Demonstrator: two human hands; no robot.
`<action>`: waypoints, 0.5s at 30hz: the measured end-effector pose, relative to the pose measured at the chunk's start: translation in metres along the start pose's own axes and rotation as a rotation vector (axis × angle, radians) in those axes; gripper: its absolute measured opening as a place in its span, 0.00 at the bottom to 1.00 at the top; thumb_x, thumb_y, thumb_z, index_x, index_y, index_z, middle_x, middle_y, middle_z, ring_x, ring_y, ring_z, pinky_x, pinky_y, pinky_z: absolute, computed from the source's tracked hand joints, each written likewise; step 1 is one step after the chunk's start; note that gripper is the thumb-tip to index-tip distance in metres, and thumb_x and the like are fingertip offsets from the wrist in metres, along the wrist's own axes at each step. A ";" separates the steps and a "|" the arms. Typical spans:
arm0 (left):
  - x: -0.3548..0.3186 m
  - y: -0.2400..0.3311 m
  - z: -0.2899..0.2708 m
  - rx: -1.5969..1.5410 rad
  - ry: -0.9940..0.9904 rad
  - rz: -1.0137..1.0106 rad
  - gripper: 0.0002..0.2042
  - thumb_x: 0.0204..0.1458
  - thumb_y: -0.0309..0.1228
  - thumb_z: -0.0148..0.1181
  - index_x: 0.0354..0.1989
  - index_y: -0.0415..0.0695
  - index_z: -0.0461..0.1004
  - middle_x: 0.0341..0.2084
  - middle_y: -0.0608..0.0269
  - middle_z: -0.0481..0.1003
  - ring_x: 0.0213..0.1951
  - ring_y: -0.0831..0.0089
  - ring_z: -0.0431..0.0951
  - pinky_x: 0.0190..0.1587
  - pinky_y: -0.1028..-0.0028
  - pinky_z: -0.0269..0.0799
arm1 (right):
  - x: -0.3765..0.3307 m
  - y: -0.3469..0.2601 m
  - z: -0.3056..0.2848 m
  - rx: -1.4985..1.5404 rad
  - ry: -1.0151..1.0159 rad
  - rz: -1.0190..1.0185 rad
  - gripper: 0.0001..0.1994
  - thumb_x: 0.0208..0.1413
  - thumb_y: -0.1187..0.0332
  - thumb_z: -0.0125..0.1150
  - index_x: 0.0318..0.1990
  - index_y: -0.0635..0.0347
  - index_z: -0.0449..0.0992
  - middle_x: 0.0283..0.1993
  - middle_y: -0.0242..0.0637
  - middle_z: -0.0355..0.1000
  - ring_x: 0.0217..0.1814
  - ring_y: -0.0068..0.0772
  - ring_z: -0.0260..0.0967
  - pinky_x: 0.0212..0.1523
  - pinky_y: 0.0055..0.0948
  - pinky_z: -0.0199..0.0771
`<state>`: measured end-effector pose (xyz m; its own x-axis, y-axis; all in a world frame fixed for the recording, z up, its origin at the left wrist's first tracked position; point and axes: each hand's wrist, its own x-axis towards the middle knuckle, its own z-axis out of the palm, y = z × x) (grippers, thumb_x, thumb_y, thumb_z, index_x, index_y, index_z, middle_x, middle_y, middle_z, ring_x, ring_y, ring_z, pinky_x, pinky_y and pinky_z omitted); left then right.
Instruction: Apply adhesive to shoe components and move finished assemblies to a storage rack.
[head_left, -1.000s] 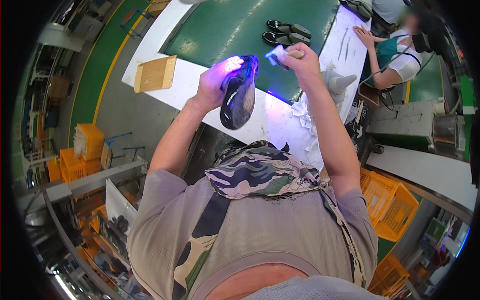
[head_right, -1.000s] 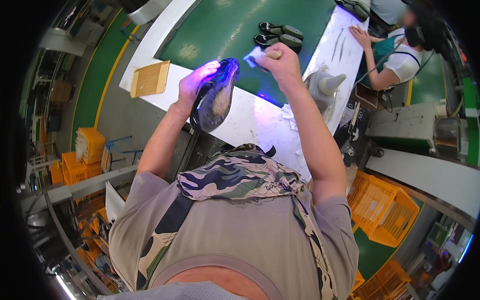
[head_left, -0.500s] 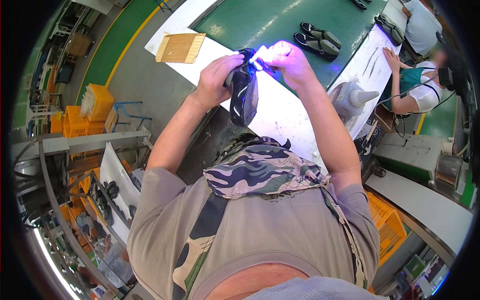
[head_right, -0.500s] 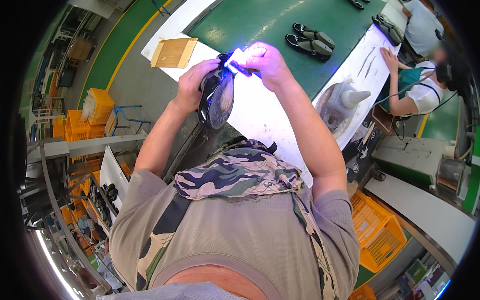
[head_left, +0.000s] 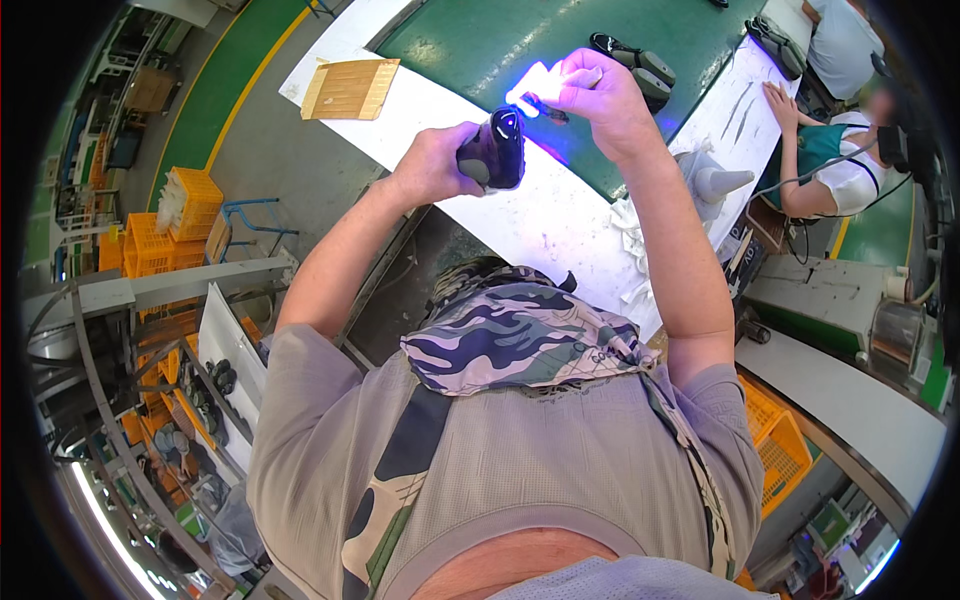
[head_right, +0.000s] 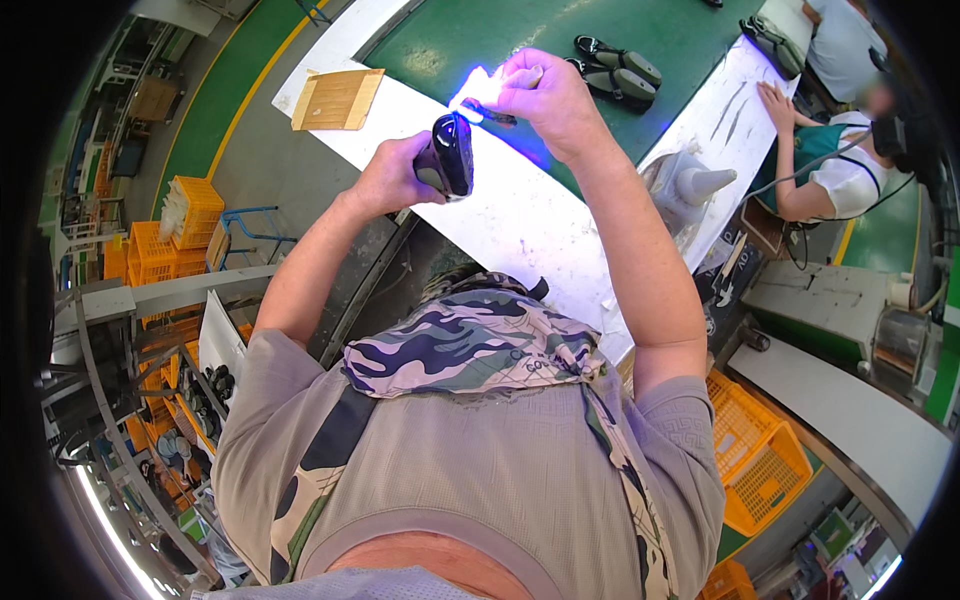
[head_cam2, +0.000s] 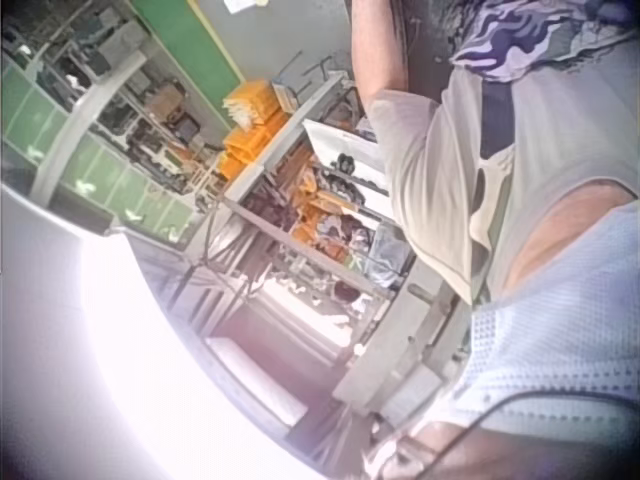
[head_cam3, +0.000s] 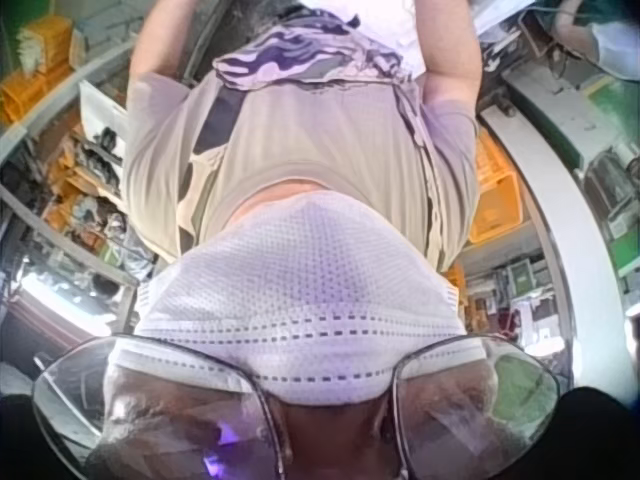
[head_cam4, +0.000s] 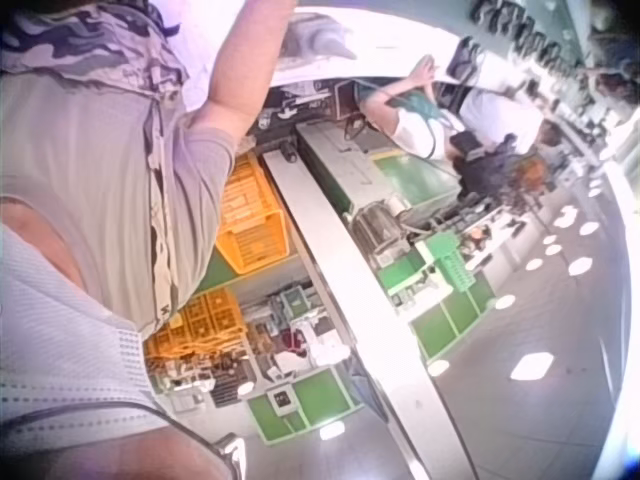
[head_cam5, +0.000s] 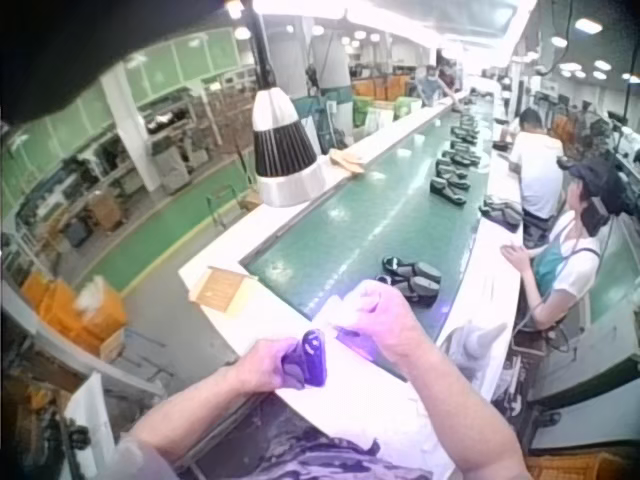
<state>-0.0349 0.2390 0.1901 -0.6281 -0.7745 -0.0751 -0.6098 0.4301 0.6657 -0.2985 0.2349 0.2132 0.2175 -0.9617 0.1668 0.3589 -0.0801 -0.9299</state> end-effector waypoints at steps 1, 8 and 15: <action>0.001 -0.001 0.002 -0.043 -0.024 0.000 0.33 0.25 0.30 0.78 0.46 0.40 0.72 0.35 0.54 0.79 0.39 0.59 0.81 0.46 0.66 0.75 | 0.000 -0.001 -0.002 -0.015 -0.016 0.013 0.09 0.48 0.77 0.65 0.33 0.60 0.70 0.31 0.29 0.69 0.33 0.23 0.68 0.36 0.25 0.69; 0.000 -0.002 0.005 -0.299 -0.220 0.029 0.34 0.25 0.29 0.79 0.48 0.38 0.72 0.38 0.63 0.77 0.40 0.72 0.74 0.49 0.71 0.70 | 0.006 0.003 -0.015 -0.079 0.053 -0.068 0.09 0.50 0.80 0.63 0.37 0.62 0.71 0.34 0.34 0.72 0.37 0.25 0.71 0.37 0.27 0.72; -0.006 -0.003 0.008 -0.595 -0.328 -0.155 0.33 0.30 0.29 0.78 0.50 0.35 0.71 0.37 0.61 0.77 0.41 0.71 0.76 0.48 0.71 0.72 | 0.005 0.010 -0.012 -0.142 0.089 -0.127 0.09 0.48 0.80 0.65 0.34 0.63 0.70 0.34 0.31 0.70 0.36 0.19 0.68 0.40 0.22 0.73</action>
<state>-0.0330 0.2457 0.1826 -0.7262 -0.5856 -0.3600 -0.3944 -0.0741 0.9160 -0.3048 0.2262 0.2012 0.0947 -0.9604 0.2622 0.2451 -0.2328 -0.9411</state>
